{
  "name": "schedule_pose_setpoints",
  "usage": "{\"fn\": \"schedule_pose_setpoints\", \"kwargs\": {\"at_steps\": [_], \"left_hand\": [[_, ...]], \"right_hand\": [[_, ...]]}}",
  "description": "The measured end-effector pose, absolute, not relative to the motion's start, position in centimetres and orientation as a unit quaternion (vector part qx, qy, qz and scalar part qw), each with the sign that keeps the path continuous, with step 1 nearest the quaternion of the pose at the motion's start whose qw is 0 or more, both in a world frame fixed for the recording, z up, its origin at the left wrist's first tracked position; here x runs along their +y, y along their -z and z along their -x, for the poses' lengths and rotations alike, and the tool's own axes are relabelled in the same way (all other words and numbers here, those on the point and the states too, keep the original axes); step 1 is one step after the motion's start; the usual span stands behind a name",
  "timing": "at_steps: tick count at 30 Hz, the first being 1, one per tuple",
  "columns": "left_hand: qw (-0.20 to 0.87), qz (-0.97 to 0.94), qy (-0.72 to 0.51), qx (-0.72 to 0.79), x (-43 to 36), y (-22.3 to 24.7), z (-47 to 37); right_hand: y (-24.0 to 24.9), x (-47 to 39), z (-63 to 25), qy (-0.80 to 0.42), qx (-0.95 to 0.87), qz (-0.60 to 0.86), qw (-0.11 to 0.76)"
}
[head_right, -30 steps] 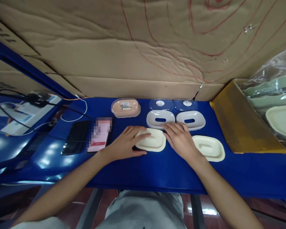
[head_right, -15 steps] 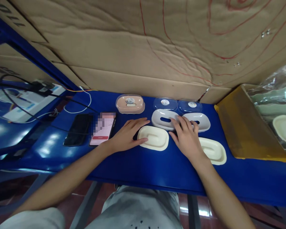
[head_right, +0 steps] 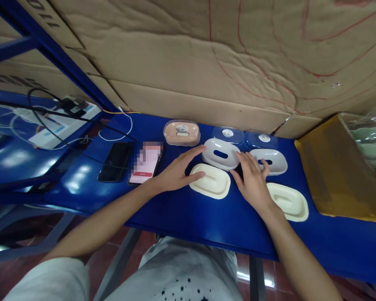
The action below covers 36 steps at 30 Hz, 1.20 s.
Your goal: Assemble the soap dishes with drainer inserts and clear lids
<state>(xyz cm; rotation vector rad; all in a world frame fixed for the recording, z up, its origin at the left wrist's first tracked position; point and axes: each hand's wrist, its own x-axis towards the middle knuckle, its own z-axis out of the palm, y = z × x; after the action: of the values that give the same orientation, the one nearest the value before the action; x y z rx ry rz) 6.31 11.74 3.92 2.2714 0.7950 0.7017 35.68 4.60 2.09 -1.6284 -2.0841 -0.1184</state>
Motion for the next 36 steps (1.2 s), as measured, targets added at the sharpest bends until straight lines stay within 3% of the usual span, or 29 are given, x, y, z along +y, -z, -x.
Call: {"fn": "schedule_pose_setpoints", "kwargs": {"at_steps": [5, 12, 19, 29, 36], "left_hand": [[0.361, -0.821, -0.322, 0.304, 11.0, -4.0, -5.6], [0.442, -0.796, -0.274, 0.31, 11.0, -4.1, -5.0], [0.342, -0.877, -0.165, 0.296, 11.4, -4.6, -3.5], [0.21, -0.92, -0.174, 0.282, 11.6, -3.8, -4.1], [0.191, -0.927, -0.152, 0.284, 11.0, -3.6, -4.7]], "right_hand": [[-4.1, 3.7, -35.4, 0.024, -0.783, 0.564, 0.261], [-6.8, 1.8, -35.4, -0.074, -0.81, 0.536, 0.226], [-5.9, 1.3, -34.6, -0.096, -0.851, 0.491, 0.16], [-5.3, 1.5, -34.2, -0.038, -0.872, 0.472, 0.127], [-5.2, 1.9, -34.7, -0.003, -0.862, 0.491, 0.125]]}}
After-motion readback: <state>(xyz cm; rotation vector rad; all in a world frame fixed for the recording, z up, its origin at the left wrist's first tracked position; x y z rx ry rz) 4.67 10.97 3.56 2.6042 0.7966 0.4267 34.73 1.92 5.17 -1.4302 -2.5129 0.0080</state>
